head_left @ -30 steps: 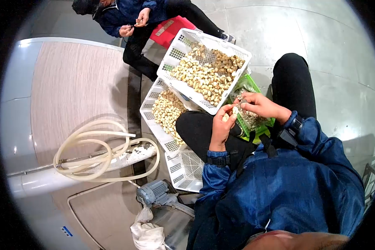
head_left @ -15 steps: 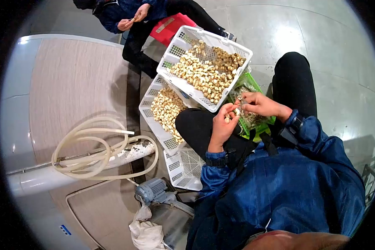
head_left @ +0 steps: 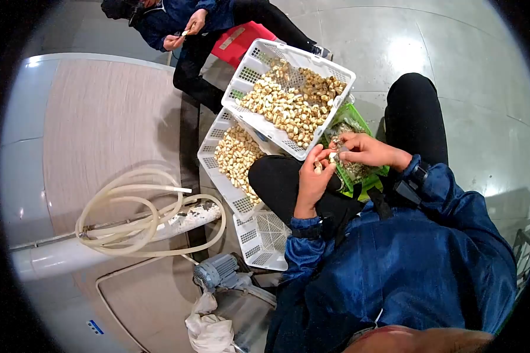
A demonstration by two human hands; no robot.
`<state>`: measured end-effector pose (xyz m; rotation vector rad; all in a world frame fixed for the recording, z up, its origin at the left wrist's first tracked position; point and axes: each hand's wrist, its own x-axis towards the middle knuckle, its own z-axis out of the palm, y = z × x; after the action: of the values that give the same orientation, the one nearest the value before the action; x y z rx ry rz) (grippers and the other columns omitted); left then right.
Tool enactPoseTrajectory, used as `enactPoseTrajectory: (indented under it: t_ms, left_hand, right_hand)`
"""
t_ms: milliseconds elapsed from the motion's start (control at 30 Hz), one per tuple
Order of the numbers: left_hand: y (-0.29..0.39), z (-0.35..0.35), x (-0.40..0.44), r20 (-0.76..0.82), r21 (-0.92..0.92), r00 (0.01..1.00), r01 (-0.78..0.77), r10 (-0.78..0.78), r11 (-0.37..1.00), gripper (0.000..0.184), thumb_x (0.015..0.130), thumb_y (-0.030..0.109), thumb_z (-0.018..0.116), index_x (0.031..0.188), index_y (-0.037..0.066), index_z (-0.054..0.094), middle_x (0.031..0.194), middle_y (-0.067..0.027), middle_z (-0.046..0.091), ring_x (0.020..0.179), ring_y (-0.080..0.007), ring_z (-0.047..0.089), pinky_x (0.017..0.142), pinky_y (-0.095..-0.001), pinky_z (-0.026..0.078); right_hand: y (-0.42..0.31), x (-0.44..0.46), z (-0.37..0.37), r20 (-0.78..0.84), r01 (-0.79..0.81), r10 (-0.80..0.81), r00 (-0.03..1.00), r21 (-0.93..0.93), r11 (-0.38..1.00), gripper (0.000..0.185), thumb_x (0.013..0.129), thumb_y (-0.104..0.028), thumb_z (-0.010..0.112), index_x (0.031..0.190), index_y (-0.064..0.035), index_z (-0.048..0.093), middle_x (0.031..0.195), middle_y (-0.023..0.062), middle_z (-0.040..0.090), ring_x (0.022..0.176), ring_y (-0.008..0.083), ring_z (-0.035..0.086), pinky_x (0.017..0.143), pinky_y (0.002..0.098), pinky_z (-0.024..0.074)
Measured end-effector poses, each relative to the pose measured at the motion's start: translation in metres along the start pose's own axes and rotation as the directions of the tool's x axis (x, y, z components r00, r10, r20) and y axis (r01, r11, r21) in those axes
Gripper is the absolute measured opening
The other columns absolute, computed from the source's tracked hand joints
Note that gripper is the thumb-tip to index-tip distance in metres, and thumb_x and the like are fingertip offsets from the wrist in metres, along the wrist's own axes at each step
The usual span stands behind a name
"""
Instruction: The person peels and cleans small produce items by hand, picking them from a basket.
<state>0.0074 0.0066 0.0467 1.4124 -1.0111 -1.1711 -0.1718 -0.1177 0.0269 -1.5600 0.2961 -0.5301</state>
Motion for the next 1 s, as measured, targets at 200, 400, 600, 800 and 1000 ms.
enactPoseTrajectory:
  t_ms: [200, 400, 600, 800, 1000]
  left_hand:
    - [-0.007, 0.007, -0.004, 0.015, -0.406, 0.975, 0.21, -0.223, 0.89, 0.061, 0.088, 0.004, 0.067, 0.14, -0.005, 0.035, 0.123, -0.0108, 0.057, 0.079, -0.0062, 0.052, 0.058, -0.0187, 0.042]
    - [-0.02, 0.003, -0.003, 0.011, -0.519, 0.969, 0.215, -0.245, 0.827, 0.049, 0.093, 0.003, 0.061, 0.138, -0.001, 0.042, 0.123, -0.0112, 0.057, 0.079, -0.008, 0.054, 0.056, -0.0185, 0.042]
    - [-0.027, 0.001, 0.0, 0.028, -0.657, 0.966, 0.21, -0.256, 0.724, 0.03, 0.094, 0.006, 0.06, 0.124, 0.002, 0.053, 0.117, -0.0093, 0.06, 0.085, -0.012, 0.057, 0.055, -0.0173, 0.042]
    - [-0.027, 0.002, -0.001, 0.097, -0.711, 0.975, 0.209, -0.201, 0.671, 0.026, 0.095, 0.008, 0.059, 0.119, 0.002, 0.053, 0.106, -0.0081, 0.059, 0.085, -0.0106, 0.056, 0.056, -0.0175, 0.042]
    - [-0.027, 0.005, 0.001, 0.032, -0.677, 0.973, 0.189, -0.228, 0.711, 0.02, 0.095, 0.006, 0.059, 0.113, 0.004, 0.053, 0.102, -0.0078, 0.059, 0.083, -0.0098, 0.056, 0.053, -0.0158, 0.041]
  right_hand:
    - [0.012, 0.0, -0.001, -0.031, -0.232, 0.241, 0.97, 0.184, 0.955, 0.025, 0.094, -0.022, 0.062, 0.082, -0.0002, 0.067, 0.097, 0.0123, 0.063, 0.093, 0.02, 0.059, 0.081, 0.0328, 0.0461]
    - [0.011, -0.001, -0.001, -0.047, -0.245, 0.251, 0.967, 0.096, 0.965, 0.028, 0.097, -0.022, 0.056, 0.086, 0.0014, 0.066, 0.088, 0.0013, 0.064, 0.079, 0.0052, 0.056, 0.071, 0.022, 0.044]
    - [0.009, -0.001, 0.001, 0.001, -0.04, 0.04, 0.999, 0.037, 0.999, 0.031, 0.098, -0.022, 0.055, 0.084, 0.0022, 0.068, 0.102, 0.0076, 0.062, 0.097, 0.0119, 0.055, 0.084, 0.0293, 0.0449]
    - [0.022, -0.002, 0.003, -0.058, -0.222, 0.25, 0.967, 0.302, 0.927, 0.027, 0.098, -0.021, 0.056, 0.097, 0.0031, 0.068, 0.091, 0.0033, 0.063, 0.078, 0.0088, 0.059, 0.071, 0.0244, 0.0472]
    - [0.024, 0.0, 0.002, -0.047, 0.11, -0.112, 0.993, -0.032, 0.993, 0.03, 0.096, -0.025, 0.06, 0.095, 0.0045, 0.067, 0.09, 0.0042, 0.065, 0.077, 0.0092, 0.061, 0.07, 0.0235, 0.0472]
